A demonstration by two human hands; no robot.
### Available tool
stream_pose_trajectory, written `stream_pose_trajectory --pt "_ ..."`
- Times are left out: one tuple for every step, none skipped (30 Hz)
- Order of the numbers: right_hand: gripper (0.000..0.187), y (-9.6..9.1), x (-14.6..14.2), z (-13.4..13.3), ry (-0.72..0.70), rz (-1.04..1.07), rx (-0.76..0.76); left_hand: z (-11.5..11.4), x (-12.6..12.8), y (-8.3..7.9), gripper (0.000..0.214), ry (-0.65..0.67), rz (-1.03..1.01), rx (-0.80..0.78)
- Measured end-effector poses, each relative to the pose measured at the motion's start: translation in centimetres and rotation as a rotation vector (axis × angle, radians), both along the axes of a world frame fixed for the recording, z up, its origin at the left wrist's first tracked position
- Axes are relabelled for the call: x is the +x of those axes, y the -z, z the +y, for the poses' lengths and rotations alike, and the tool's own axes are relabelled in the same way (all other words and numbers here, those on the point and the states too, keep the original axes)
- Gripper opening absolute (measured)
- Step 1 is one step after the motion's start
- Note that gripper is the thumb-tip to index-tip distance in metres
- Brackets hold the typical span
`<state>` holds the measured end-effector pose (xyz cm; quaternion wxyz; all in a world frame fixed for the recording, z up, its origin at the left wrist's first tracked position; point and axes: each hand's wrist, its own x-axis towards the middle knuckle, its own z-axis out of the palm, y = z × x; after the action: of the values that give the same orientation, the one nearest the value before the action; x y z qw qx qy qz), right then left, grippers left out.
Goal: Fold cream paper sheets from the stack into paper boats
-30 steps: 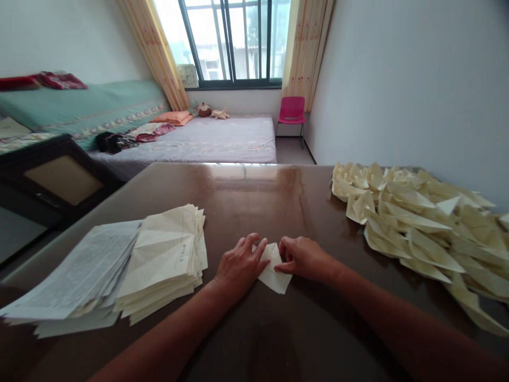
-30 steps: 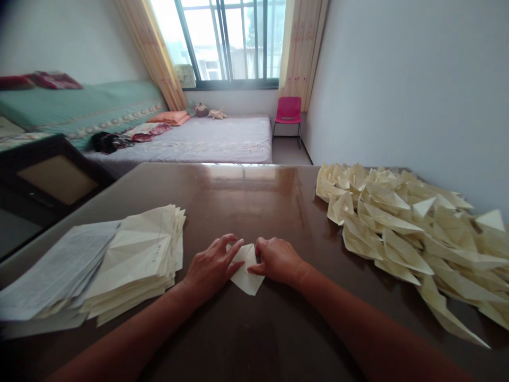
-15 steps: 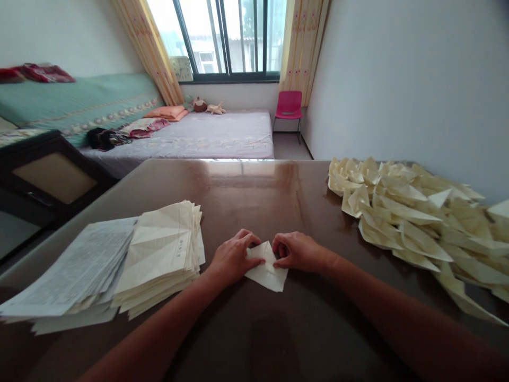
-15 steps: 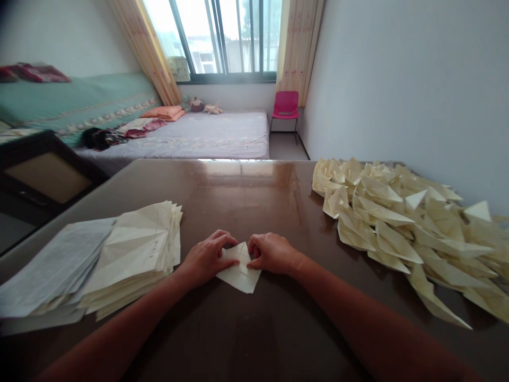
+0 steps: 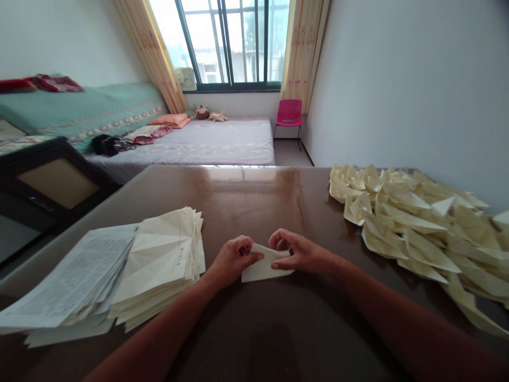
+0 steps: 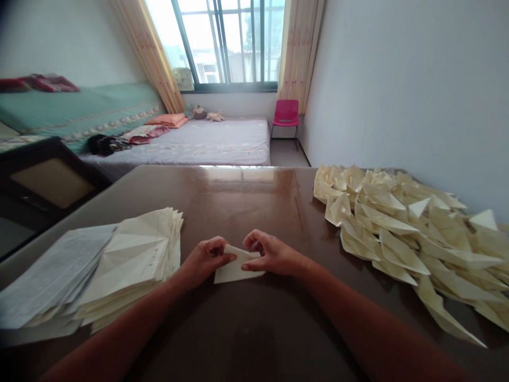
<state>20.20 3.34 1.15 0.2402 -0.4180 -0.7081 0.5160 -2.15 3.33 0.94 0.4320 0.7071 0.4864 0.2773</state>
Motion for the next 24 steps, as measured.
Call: stream_pose_trajectory --pt "0.047 0.2 0.0 0.2 0.016 0.067 -0.034 -0.1 0.1 0.0 0.031 -0.028 -0.120 -0.070" --pt "0.050 0.4 -0.2 0.3 0.039 0.142 -0.062 -0.2 0.3 0.0 0.032 -0.054 -0.229 -0.141" --pt "0.050 0.6 -0.4 0.3 0.066 0.212 -0.081 -0.4 0.6 0.0 0.034 -0.074 -0.321 -0.204" --pt "0.050 0.7 -0.7 0.2 0.098 0.270 -0.086 -0.6 0.9 0.0 0.035 -0.087 -0.392 -0.252" --pt "0.047 0.8 -1.0 0.1 0.127 0.301 -0.081 -0.9 1.1 0.1 0.037 -0.090 -0.443 -0.288" --pt "0.044 0.9 -1.2 -0.1 0.153 0.301 -0.067 -1.1 1.4 0.2 0.040 -0.080 -0.480 -0.318" --pt "0.040 0.9 -1.4 -0.3 0.174 0.270 -0.042 -1.3 1.6 0.3 0.042 -0.060 -0.502 -0.339" --pt "0.035 0.8 -1.5 -0.5 0.200 0.218 0.004 -1.4 1.8 0.5 0.043 -0.039 -0.498 -0.336" --pt "0.030 0.7 -1.5 -0.6 0.227 0.145 0.081 -1.5 1.8 0.6 0.043 -0.032 -0.463 -0.290" --pt "0.025 0.6 -1.4 -0.7 0.254 0.052 0.192 -1.5 1.8 0.8 0.043 -0.045 -0.396 -0.195" --pt "0.020 0.5 -1.2 -0.7 0.272 -0.060 0.331 -1.4 1.6 1.0 0.044 -0.075 -0.301 -0.053" --pt "0.017 0.4 -1.0 -0.7 0.276 -0.183 0.483 -1.3 1.3 1.1 0.046 -0.120 -0.184 0.131" --pt "0.016 0.2 -0.7 -0.7 0.263 -0.309 0.626 -1.2 1.0 1.1 0.050 -0.148 -0.053 0.317" --pt "0.017 0.2 -0.5 -0.7 0.233 -0.429 0.744 -1.1 0.7 1.1 0.052 -0.155 0.078 0.482" --pt "0.019 0.1 -0.4 -0.7 0.191 -0.533 0.830 -1.0 0.4 1.0 0.051 -0.128 0.199 0.616" --pt "0.020 0.1 -0.4 -0.7 0.141 -0.614 0.885 -0.9 0.1 0.9 0.047 -0.068 0.309 0.708" --pt "0.022 0.1 -0.4 -0.6 0.085 -0.667 0.918 -0.9 -0.1 0.8 0.041 0.012 0.406 0.766" --pt "0.023 0.1 -0.4 -0.6 0.025 -0.696 0.930 -0.9 -0.1 0.7 0.035 0.097 0.488 0.791" --pt "0.023 0.0 -0.4 -0.6 -0.036 -0.706 0.924 -0.9 -0.2 0.6 0.029 0.172 0.558 0.792" --pt "0.023 -0.1 -0.3 -0.5 -0.095 -0.702 0.902 -0.9 -0.1 0.5 0.024 0.228 0.616 0.781" --pt "0.023 -0.2 -0.1 -0.4 -0.148 -0.687 0.869 -1.0 0.0 0.5 0.022 0.260 0.661 0.765" --pt "0.024 -0.4 0.1 -0.3 -0.196 -0.666 0.828 -1.1 0.1 0.4 0.021 0.275 0.695 0.748" --pt "0.025 -0.7 0.4 -0.2 -0.232 -0.644 0.785 -1.2 0.2 0.3 0.021 0.283 0.720 0.733" --pt "0.025 -1.0 0.8 -0.1 -0.255 -0.625 0.743 -1.4 0.2 0.2 0.021 0.290 0.740 0.719"
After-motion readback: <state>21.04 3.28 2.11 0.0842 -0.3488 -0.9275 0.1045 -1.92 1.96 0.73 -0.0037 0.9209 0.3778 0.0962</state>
